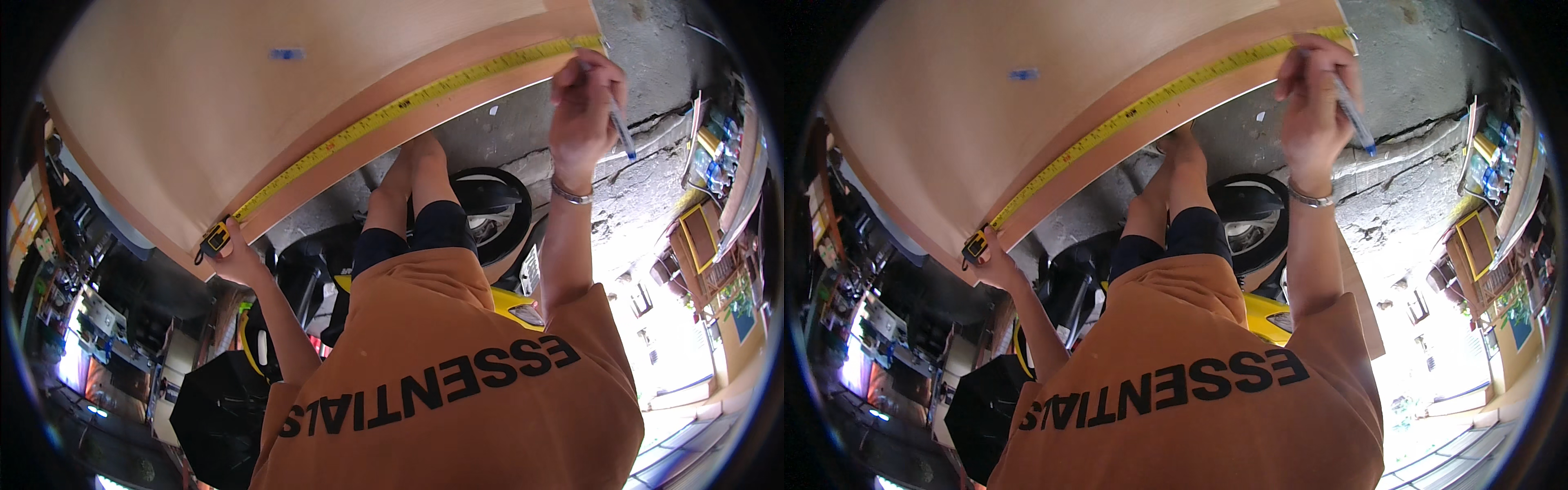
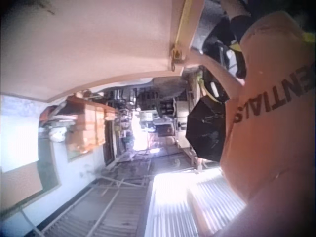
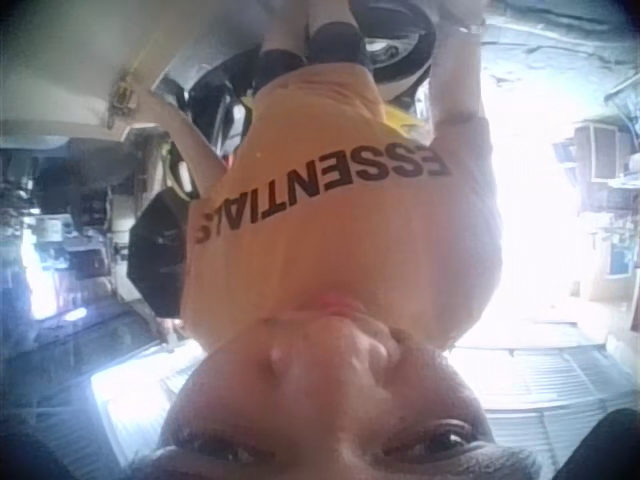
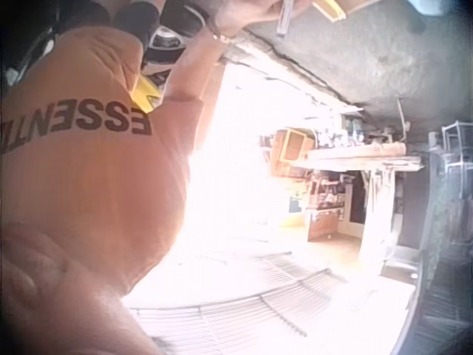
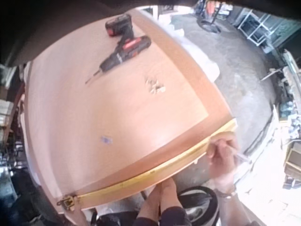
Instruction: The person measures and marks a wooden board using a tape measure and a pen. They then use a cordless drill to drive screws into the marked spots on the board.
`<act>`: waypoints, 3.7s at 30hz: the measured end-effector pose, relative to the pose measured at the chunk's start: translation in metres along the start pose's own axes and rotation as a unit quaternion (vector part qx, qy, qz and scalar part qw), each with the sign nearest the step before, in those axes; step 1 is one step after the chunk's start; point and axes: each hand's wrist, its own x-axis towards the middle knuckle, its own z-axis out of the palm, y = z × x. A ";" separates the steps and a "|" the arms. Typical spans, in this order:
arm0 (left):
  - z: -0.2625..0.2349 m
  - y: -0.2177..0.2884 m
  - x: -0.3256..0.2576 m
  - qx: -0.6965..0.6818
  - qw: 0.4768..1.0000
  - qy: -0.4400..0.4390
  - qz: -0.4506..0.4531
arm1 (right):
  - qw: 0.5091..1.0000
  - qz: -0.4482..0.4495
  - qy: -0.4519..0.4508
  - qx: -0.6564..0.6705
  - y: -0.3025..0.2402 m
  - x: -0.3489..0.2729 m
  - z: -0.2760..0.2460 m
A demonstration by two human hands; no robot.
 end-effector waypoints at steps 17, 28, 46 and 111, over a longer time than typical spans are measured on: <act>-0.082 0.055 0.044 -0.052 0.987 -0.022 0.153 | 0.811 0.102 -0.150 -0.556 -0.287 -0.003 -0.131; -0.061 0.107 -0.043 -0.199 0.978 -0.046 0.048 | 0.877 0.134 -0.239 -0.395 -0.253 0.084 -0.188; 0.320 0.626 -0.283 -0.286 0.944 -0.143 -0.079 | 0.848 -0.329 -0.135 -0.393 -0.186 0.347 -0.246; 0.590 0.764 0.680 0.011 0.970 0.196 -0.144 | 0.706 -0.057 -0.701 -0.079 0.084 1.028 0.539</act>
